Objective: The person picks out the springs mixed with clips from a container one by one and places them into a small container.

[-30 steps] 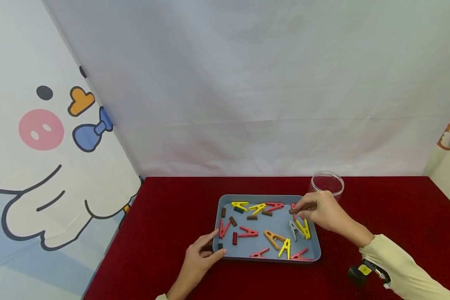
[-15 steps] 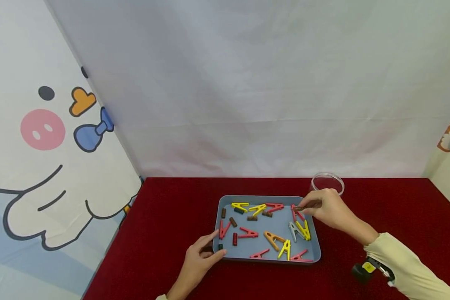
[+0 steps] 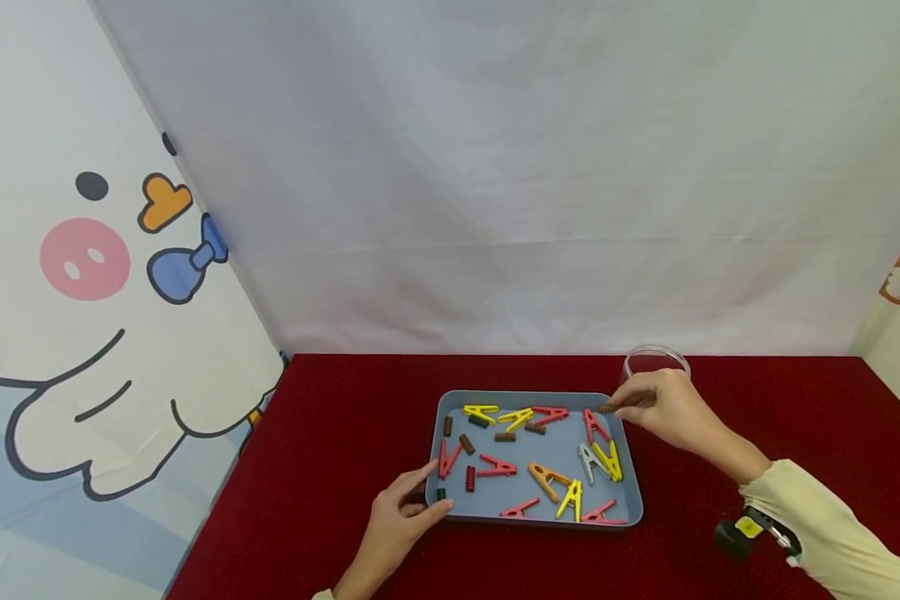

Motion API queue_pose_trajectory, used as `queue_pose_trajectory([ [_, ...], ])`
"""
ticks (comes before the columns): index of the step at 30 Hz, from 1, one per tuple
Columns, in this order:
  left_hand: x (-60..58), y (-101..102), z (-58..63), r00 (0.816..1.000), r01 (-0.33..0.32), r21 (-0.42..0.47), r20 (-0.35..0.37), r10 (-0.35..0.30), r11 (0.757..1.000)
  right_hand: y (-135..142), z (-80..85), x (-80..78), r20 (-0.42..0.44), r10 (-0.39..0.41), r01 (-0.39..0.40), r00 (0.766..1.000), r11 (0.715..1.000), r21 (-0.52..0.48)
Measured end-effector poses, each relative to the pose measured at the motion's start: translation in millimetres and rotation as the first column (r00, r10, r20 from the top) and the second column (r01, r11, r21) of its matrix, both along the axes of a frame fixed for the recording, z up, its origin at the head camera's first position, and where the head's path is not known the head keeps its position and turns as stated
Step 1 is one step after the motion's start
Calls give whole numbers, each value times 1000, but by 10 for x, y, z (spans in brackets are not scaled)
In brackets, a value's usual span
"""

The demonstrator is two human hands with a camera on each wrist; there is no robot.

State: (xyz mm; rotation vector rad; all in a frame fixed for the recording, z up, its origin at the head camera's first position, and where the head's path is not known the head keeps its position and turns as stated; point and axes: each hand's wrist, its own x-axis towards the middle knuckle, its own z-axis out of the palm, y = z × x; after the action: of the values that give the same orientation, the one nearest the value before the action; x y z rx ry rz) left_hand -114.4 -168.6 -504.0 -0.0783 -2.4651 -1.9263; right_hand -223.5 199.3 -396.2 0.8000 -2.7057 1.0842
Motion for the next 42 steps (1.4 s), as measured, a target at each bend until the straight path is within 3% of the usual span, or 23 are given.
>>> queue_pose_trajectory([
  [18, 3, 8, 5, 1000, -11, -17, 5, 11, 1000, 93, 18, -56, 101, -49, 54, 994, 997, -48],
  [25, -8, 3, -4, 1000, -8, -13, -3, 8, 1000, 123, 49, -81, 74, -71, 74, 995, 996, -46],
  [29, -11, 6, -11, 1000, -7, -12, -2, 7, 1000, 136, 51, -91, 106, -67, 74, 992, 995, -68],
  [42, -15, 4, -12, 1000, -10, -12, -6, 10, 1000, 224, 82, -163, -13, -94, 94, 995, 995, -15],
])
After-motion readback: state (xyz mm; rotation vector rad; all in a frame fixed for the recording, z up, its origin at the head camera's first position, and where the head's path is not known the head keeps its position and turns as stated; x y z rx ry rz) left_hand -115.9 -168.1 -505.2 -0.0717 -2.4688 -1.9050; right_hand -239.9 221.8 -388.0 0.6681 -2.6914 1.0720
